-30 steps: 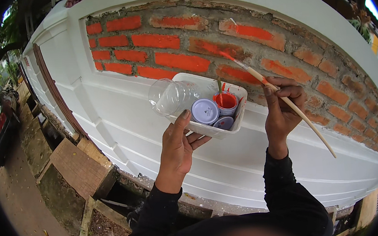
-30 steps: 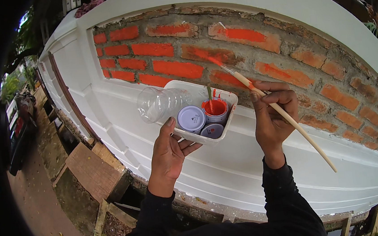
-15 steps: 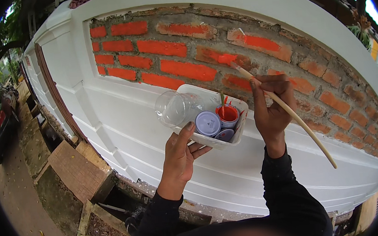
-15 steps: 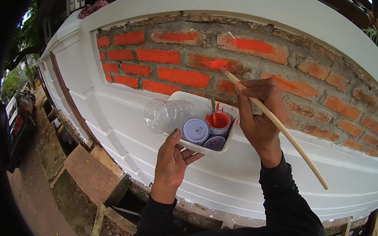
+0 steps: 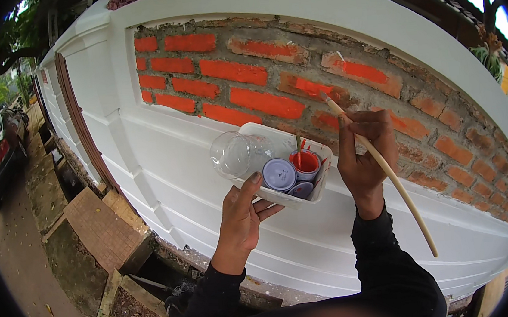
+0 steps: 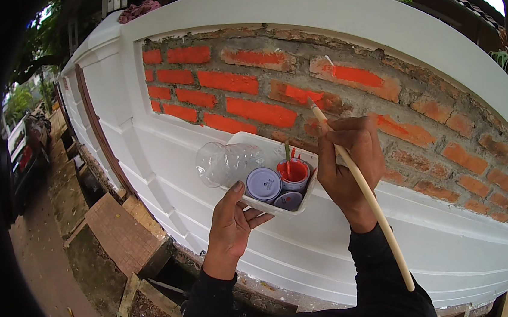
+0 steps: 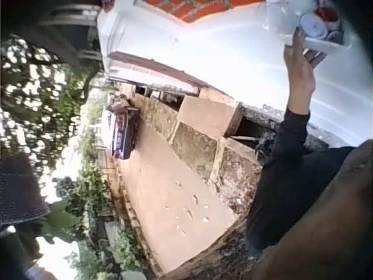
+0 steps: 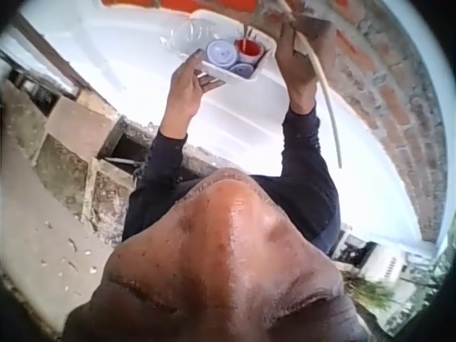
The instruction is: Painting individual bricks on a wall with red paint using a small brush.
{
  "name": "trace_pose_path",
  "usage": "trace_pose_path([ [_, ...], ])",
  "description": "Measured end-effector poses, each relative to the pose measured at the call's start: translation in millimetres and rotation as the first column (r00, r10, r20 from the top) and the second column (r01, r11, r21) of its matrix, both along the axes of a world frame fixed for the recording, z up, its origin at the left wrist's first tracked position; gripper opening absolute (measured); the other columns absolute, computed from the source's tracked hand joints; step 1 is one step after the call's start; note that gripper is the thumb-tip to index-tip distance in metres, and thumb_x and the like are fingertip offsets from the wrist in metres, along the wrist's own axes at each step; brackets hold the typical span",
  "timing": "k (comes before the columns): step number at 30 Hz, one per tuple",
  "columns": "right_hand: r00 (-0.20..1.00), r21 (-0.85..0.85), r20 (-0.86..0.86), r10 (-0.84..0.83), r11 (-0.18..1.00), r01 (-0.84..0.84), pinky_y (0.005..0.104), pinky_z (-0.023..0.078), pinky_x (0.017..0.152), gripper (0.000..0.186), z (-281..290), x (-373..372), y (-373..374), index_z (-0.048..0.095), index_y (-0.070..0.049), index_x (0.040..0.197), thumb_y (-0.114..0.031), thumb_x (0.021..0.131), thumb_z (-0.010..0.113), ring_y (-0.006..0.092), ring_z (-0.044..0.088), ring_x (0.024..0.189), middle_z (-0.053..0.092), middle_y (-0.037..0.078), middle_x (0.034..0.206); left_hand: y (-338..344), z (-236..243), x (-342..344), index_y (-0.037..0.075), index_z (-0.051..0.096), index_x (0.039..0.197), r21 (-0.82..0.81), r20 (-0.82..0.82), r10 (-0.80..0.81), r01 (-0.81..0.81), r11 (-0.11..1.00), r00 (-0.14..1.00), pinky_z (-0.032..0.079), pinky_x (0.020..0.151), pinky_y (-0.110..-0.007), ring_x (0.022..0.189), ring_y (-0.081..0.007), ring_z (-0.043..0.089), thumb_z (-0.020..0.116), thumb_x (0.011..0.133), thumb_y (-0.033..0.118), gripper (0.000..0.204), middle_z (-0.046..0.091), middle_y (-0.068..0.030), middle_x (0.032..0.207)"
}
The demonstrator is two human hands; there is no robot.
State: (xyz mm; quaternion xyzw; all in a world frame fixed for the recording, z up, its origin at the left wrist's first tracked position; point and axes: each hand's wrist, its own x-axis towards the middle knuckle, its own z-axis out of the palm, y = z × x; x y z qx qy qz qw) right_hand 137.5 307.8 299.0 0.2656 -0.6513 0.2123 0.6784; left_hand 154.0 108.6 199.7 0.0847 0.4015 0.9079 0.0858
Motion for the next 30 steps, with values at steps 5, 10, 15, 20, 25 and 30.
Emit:
trace_pose_path([
  [5, 0.991, 0.006, -0.014, 0.135, 0.991, -0.135, 0.0319, 0.05, 0.057, 0.024, 7, -9, -18, 0.057, -0.004, 0.085, 0.006, 0.081, 0.078, 0.0233, 0.066, 0.07, 0.065, 0.012, 0.084, -10, -2, 0, 0.004, 0.055, 0.129, -0.004, -0.001, 0.013, -0.013, 1.0, 1.0, 0.06, 0.092, -0.049, 0.106, -0.0302, 0.072, 0.064, 0.097, 0.043, 0.051, 0.068, -0.0138, 0.12],
  [10, 0.999, 0.09, 0.011, -0.04, 0.995, 0.039, 0.032, 0.05, 0.056, 0.022, 14, -12, -18, 0.057, -0.003, 0.087, 0.005, 0.083, 0.076, 0.0232, 0.065, 0.069, 0.062, 0.011, 0.082, -9, -5, -4, 0.004, 0.056, 0.128, 0.001, 0.008, 0.012, -0.012, 1.0, 1.0, 0.06, 0.091, -0.048, 0.106, -0.0305, 0.072, 0.064, 0.097, 0.042, 0.049, 0.068, -0.014, 0.12],
  [15, 0.997, 0.121, 0.061, 0.05, 0.991, -0.057, 0.0332, 0.05, 0.055, 0.021, 22, -18, -25, 0.057, -0.002, 0.087, 0.005, 0.083, 0.076, 0.0246, 0.064, 0.069, 0.06, 0.012, 0.081, -13, -3, -3, 0.003, 0.056, 0.127, -0.004, -0.004, 0.011, -0.011, 1.0, 1.0, 0.061, 0.092, -0.048, 0.106, -0.0305, 0.072, 0.064, 0.097, 0.041, 0.049, 0.068, -0.0141, 0.119],
  [20, 0.999, 0.104, -0.013, 0.052, 0.993, -0.05, 0.0328, 0.049, 0.055, 0.022, 19, -20, -23, 0.056, -0.001, 0.088, 0.006, 0.082, 0.076, 0.0244, 0.064, 0.068, 0.06, 0.013, 0.082, -13, -4, -4, 0.002, 0.056, 0.128, 0.0, 0.002, 0.023, -0.023, 1.0, 1.0, 0.061, 0.092, -0.047, 0.106, -0.0301, 0.072, 0.064, 0.098, 0.042, 0.05, 0.068, -0.0142, 0.119],
  [25, 0.995, 0.106, 0.091, 0.047, 0.993, -0.057, 0.0327, 0.049, 0.055, 0.023, 23, -21, -25, 0.056, -0.001, 0.088, 0.008, 0.081, 0.076, 0.0242, 0.063, 0.067, 0.061, 0.013, 0.081, -17, -5, -2, 0.001, 0.055, 0.13, 0.001, -0.008, 0.019, -0.019, 1.0, 1.0, 0.061, 0.093, -0.047, 0.105, -0.0299, 0.072, 0.063, 0.098, 0.042, 0.053, 0.068, -0.0142, 0.12],
  [30, 0.998, 0.138, 0.063, 0.023, 0.99, -0.032, 0.0335, 0.05, 0.056, 0.022, 24, -20, -26, 0.056, -0.002, 0.087, 0.007, 0.083, 0.076, 0.0239, 0.063, 0.068, 0.06, 0.012, 0.081, -16, -7, -1, 0.001, 0.055, 0.131, -0.009, -0.006, 0.01, -0.01, 1.0, 1.0, 0.061, 0.093, -0.047, 0.106, -0.0295, 0.072, 0.062, 0.098, 0.042, 0.053, 0.067, -0.0139, 0.122],
])
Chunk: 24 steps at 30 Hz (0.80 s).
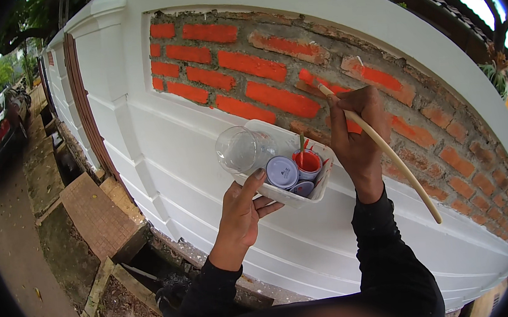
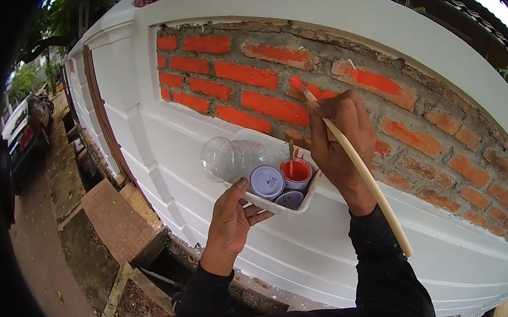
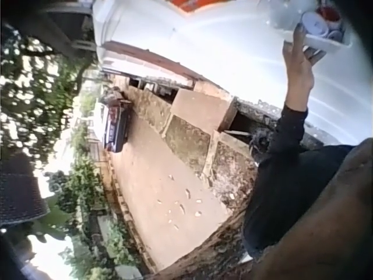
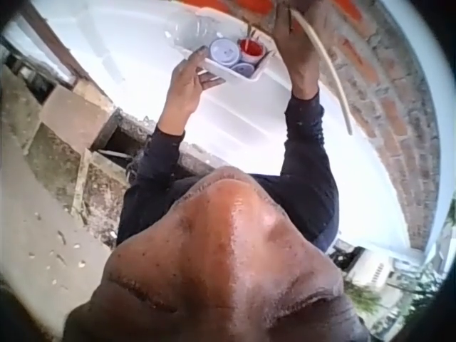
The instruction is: Painting individual bricks on a wall with red paint using a small brush.
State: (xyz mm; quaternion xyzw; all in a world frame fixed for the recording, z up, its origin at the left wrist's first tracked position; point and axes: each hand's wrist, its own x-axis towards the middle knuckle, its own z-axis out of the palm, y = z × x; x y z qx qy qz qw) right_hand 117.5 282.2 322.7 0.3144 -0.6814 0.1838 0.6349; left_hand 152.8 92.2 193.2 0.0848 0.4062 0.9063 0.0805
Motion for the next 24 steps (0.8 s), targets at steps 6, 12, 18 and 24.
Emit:
trace_pose_path([
  [6, 0.999, 0.012, 0.048, -0.019, 1.0, 0.018, 0.0338, 0.049, 0.056, 0.023, 2, 2, 1, 0.055, -0.002, 0.087, 0.008, 0.082, 0.075, 0.0236, 0.062, 0.069, 0.059, 0.011, 0.081, 0, -2, -1, 0.001, 0.054, 0.131, -0.006, 0.014, 0.006, -0.006, 1.0, 1.0, 0.061, 0.092, -0.046, 0.107, -0.0292, 0.072, 0.062, 0.099, 0.042, 0.053, 0.066, -0.0136, 0.122],
  [12, 0.998, 0.025, 0.048, 0.031, 0.999, -0.032, 0.0339, 0.049, 0.056, 0.023, 2, -6, 4, 0.055, -0.002, 0.087, 0.008, 0.082, 0.075, 0.0233, 0.061, 0.068, 0.058, 0.011, 0.081, 2, -3, -2, 0.001, 0.054, 0.13, -0.001, 0.032, 0.012, -0.012, 1.0, 0.999, 0.061, 0.091, -0.046, 0.105, -0.029, 0.072, 0.063, 0.099, 0.041, 0.052, 0.066, -0.0134, 0.12],
  [18, 0.995, -0.005, 0.095, 0.027, 1.0, -0.026, 0.0331, 0.049, 0.056, 0.023, 1, 0, 6, 0.054, -0.002, 0.087, 0.008, 0.082, 0.074, 0.0234, 0.062, 0.068, 0.058, 0.012, 0.08, 2, -5, -3, 0.001, 0.054, 0.13, 0.004, 0.031, 0.012, -0.012, 1.0, 0.999, 0.062, 0.09, -0.047, 0.104, -0.0281, 0.072, 0.063, 0.099, 0.04, 0.051, 0.067, -0.0132, 0.119],
  [24, 1.0, 0.078, 0.026, -0.011, 0.997, 0.009, 0.0336, 0.049, 0.056, 0.021, -1, 3, 3, 0.055, -0.002, 0.086, 0.009, 0.082, 0.073, 0.0247, 0.061, 0.067, 0.059, 0.012, 0.08, -1, -8, -5, 0.001, 0.055, 0.129, 0.013, 0.04, 0.021, -0.022, 1.0, 0.999, 0.062, 0.09, -0.047, 0.103, -0.0276, 0.073, 0.062, 0.1, 0.038, 0.048, 0.067, -0.0135, 0.119],
])
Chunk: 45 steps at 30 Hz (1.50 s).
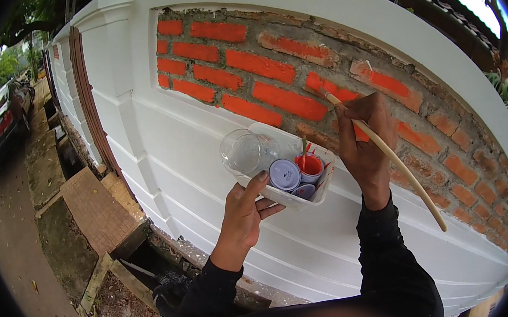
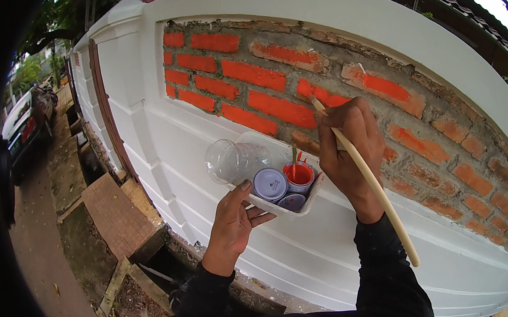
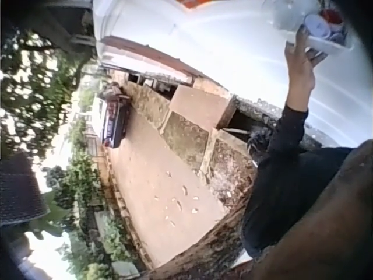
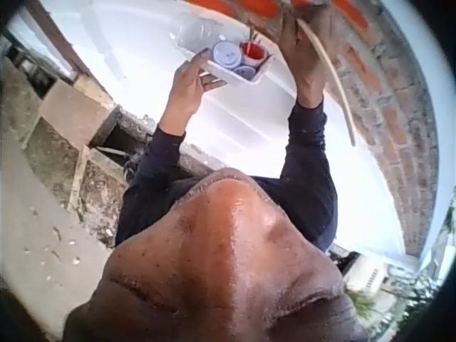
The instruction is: Painting individual bricks on a wall with red paint using a small brush.
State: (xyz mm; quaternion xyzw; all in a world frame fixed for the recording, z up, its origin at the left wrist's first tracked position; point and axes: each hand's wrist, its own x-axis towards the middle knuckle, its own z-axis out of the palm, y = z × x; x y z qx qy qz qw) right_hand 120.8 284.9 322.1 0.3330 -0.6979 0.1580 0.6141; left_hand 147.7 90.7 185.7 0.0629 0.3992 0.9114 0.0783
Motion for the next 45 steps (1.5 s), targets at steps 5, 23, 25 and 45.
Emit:
trace_pose_path([
  [5, 0.998, -0.03, -0.061, 0.022, 0.999, -0.024, 0.034, 0.048, 0.055, 0.022, -1, 2, -4, 0.055, -0.002, 0.086, 0.009, 0.081, 0.073, 0.0254, 0.06, 0.066, 0.058, 0.012, 0.08, 0, 0, -1, 0.001, 0.055, 0.128, 0.003, 0.001, 0.005, -0.005, 1.0, 1.0, 0.062, 0.09, -0.047, 0.102, -0.0275, 0.073, 0.062, 0.099, 0.038, 0.048, 0.068, -0.013, 0.117],
  [23, 0.998, -0.029, -0.005, 0.055, 0.998, -0.055, 0.0344, 0.049, 0.056, 0.022, -5, 1, -2, 0.054, -0.002, 0.086, 0.008, 0.082, 0.073, 0.0244, 0.061, 0.067, 0.058, 0.012, 0.08, 3, -2, -3, 0.001, 0.055, 0.129, -0.002, 0.011, 0.01, -0.01, 1.0, 1.0, 0.061, 0.091, -0.048, 0.103, -0.028, 0.073, 0.063, 0.099, 0.039, 0.049, 0.067, -0.0135, 0.118],
  [25, 0.996, -0.045, -0.033, 0.088, 0.995, -0.089, 0.0348, 0.049, 0.056, 0.021, -4, 3, -1, 0.054, -0.002, 0.086, 0.009, 0.082, 0.072, 0.0249, 0.06, 0.067, 0.058, 0.012, 0.08, 5, 0, -3, 0.001, 0.055, 0.129, -0.005, 0.004, 0.006, -0.006, 1.0, 1.0, 0.061, 0.091, -0.048, 0.103, -0.0282, 0.073, 0.063, 0.099, 0.039, 0.049, 0.068, -0.0134, 0.117],
  [45, 0.995, -0.036, -0.046, 0.086, 0.995, -0.088, 0.033, 0.048, 0.056, 0.022, -5, 0, -3, 0.056, -0.002, 0.086, 0.009, 0.08, 0.073, 0.0258, 0.062, 0.069, 0.059, 0.012, 0.081, 9, 1, -3, 0.0, 0.054, 0.13, -0.004, 0.019, -0.026, 0.026, 1.0, 0.999, 0.061, 0.092, -0.048, 0.104, -0.0283, 0.072, 0.064, 0.098, 0.038, 0.05, 0.068, -0.0139, 0.118],
])
